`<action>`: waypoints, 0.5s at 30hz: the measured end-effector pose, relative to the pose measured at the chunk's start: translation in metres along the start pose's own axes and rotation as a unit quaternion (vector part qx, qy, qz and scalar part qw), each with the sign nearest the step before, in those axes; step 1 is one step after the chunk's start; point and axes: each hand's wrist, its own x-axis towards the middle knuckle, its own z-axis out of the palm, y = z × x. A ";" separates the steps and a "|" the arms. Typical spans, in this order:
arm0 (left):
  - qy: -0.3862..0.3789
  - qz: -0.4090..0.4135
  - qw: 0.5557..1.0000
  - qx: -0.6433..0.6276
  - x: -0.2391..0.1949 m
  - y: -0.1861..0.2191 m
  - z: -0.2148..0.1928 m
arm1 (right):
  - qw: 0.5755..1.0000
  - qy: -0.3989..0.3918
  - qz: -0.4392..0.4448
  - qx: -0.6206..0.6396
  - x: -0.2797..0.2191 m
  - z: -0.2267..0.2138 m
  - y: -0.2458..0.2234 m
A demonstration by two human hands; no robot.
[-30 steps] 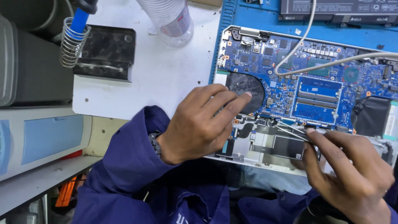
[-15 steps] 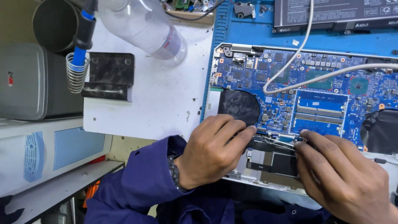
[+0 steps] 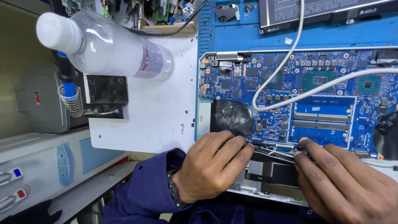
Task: The person uses tweezers to carefully manipulate and remove small components from a laptop motherboard. They work on various sections of the board, including near the CPU and memory slots, while the camera moves frequently.
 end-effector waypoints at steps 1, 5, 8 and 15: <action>-0.005 -0.006 1.000 -0.005 -0.001 0.000 0.001 | 1.000 0.009 0.001 0.001 0.001 -0.001 0.000; -0.009 -0.021 1.000 -0.022 -0.002 0.001 0.002 | 1.000 -0.001 0.013 0.007 0.000 -0.001 -0.001; -0.021 -0.030 0.999 -0.033 0.000 -0.001 -0.001 | 1.000 -0.001 0.014 0.008 0.003 -0.001 0.000; -0.020 0.020 1.000 0.002 -0.004 -0.001 0.000 | 1.000 -0.005 -0.017 0.008 0.002 -0.002 0.003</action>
